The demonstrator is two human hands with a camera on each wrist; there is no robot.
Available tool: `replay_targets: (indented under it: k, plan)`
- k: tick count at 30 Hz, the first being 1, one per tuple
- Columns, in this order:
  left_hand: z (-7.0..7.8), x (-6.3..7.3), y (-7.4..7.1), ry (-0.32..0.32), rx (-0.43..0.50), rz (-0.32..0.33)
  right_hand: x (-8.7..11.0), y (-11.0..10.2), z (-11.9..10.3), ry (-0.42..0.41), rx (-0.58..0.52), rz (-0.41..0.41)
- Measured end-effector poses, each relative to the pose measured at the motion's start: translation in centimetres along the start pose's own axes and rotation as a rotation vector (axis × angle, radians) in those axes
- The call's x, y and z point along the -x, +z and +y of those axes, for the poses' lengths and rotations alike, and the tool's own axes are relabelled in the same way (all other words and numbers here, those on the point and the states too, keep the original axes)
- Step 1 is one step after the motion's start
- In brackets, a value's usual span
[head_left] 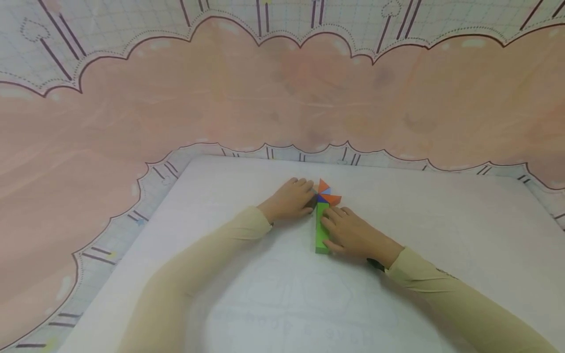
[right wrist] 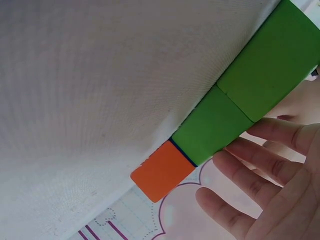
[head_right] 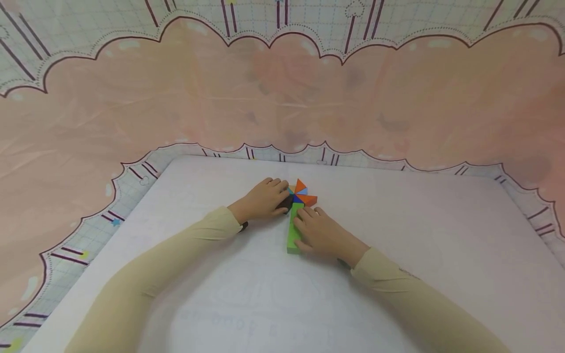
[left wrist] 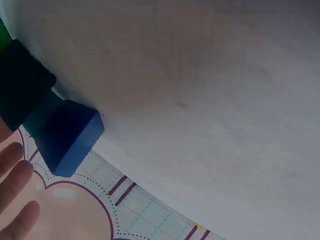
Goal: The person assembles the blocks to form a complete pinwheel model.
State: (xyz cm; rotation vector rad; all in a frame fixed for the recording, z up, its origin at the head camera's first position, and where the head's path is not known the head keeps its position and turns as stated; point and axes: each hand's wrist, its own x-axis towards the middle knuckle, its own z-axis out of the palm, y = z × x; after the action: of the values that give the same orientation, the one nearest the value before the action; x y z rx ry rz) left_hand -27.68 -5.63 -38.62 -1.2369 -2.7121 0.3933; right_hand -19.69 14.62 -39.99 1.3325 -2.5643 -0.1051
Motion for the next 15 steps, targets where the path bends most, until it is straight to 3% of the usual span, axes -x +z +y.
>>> replay_targets:
  k: [8, 15]
  plan:
    - [-0.2, 1.3, -0.7, 0.005, -0.001, -0.029, -0.1, -0.1, -0.1, 0.010, -0.018, -0.024]
    - [-1.2, 3.1, -0.9, 0.105, 0.069, 0.016, -0.1, 0.0, -0.1, 0.026, -0.032, -0.055]
